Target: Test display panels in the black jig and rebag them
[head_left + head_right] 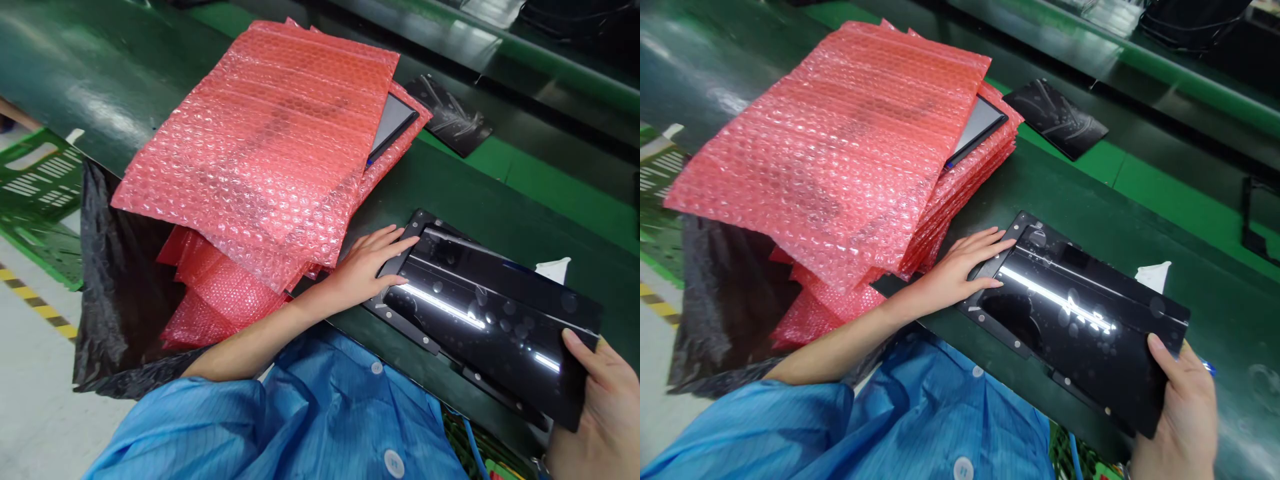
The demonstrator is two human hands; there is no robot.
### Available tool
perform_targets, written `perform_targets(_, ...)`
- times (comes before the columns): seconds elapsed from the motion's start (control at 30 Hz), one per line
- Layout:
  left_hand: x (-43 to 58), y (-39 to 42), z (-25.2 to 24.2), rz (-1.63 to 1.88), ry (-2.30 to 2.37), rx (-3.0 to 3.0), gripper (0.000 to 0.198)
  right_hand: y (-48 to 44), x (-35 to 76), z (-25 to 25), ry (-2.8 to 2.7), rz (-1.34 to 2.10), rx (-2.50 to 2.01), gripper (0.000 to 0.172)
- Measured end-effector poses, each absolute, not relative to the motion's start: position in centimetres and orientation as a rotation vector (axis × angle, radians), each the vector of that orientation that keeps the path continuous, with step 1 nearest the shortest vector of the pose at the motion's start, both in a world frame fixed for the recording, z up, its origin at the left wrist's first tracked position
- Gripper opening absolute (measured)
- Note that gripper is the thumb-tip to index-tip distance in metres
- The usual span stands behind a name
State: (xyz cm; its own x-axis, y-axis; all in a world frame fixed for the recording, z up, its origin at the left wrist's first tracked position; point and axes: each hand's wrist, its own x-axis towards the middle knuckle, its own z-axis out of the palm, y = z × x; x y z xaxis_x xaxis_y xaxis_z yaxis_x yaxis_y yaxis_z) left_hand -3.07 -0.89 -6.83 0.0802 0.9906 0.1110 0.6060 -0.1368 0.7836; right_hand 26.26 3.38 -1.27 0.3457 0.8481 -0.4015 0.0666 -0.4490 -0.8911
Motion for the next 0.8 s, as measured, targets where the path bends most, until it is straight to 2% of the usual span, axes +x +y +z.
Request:
perform_targets(0.23,-2.9,-1.1,-6.6,0.863,1.558,1.846,0.037,4.0,26.4,-1.3,-0.833,1.137,-1.827,0.048)
perform_targets(0.8,-2.4,-1.2,-6.5,0.864,1.603,1.901,0.032,5.1,27.7,-1.8,-0.944,1.149,-1.838,0.044)
